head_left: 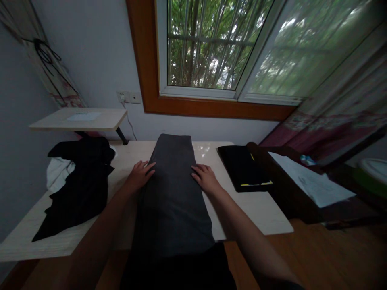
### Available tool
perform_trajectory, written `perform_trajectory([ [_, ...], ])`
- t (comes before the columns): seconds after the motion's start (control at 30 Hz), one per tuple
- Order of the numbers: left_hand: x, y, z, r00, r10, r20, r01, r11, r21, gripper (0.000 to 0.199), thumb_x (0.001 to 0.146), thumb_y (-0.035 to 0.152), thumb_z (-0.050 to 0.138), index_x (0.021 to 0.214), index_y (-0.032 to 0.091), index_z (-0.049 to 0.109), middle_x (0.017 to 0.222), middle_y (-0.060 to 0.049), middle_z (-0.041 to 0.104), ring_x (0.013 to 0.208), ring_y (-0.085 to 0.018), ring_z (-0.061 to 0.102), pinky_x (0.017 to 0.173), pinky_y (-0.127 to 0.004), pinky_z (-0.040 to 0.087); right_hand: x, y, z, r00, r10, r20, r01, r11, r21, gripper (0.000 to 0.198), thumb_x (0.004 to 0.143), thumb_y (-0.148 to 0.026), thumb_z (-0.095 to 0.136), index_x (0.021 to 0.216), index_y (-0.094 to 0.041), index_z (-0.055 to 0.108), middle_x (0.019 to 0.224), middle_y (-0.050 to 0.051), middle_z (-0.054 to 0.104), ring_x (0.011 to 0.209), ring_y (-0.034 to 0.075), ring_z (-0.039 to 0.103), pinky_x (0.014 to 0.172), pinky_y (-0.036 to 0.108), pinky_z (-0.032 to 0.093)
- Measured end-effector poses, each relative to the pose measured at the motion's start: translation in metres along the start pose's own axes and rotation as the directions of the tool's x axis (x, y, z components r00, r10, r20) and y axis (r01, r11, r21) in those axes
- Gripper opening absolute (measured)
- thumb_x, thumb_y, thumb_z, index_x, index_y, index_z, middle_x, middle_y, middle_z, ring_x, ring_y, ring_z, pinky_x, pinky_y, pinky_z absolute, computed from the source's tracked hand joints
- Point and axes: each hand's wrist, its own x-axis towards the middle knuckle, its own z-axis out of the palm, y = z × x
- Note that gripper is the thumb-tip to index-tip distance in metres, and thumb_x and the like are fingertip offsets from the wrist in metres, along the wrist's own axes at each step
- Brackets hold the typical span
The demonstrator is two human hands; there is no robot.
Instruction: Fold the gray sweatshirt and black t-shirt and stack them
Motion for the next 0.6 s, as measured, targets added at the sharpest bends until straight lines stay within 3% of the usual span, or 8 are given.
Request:
perform_trajectory([
  [0.2,0.009,0.003,0.016,0.996,-0.02,0.081,0.007,0.989,0.147,0.053,0.105,0.038,0.029,0.154,0.026,0.043,0.162,-0.007,0.04,0.154,-0.036,0.022,0.117,-0.063,0.028,0.016,-0.006,0.015,1.0,-0.003,0.019,0.007,0.978,-0.209,0.047,0.107,-0.037,0.033,0.15,-0.027,0.049,0.158,0.006,0.046,0.152,0.028,0.028,0.121,0.055,0.025],
  [0.6,0.059,0.003,0.02,0.995,-0.067,0.07,0.059,0.993,0.106,0.054,0.102,0.029,0.027,0.153,0.021,0.045,0.16,-0.009,0.043,0.155,-0.033,0.022,0.121,-0.066,0.016,0.071,0.009,0.02,0.997,0.063,0.042,-0.052,0.975,-0.216,0.05,0.107,-0.036,0.029,0.154,-0.025,0.043,0.162,0.007,0.04,0.154,0.027,0.023,0.121,0.059,0.024],
])
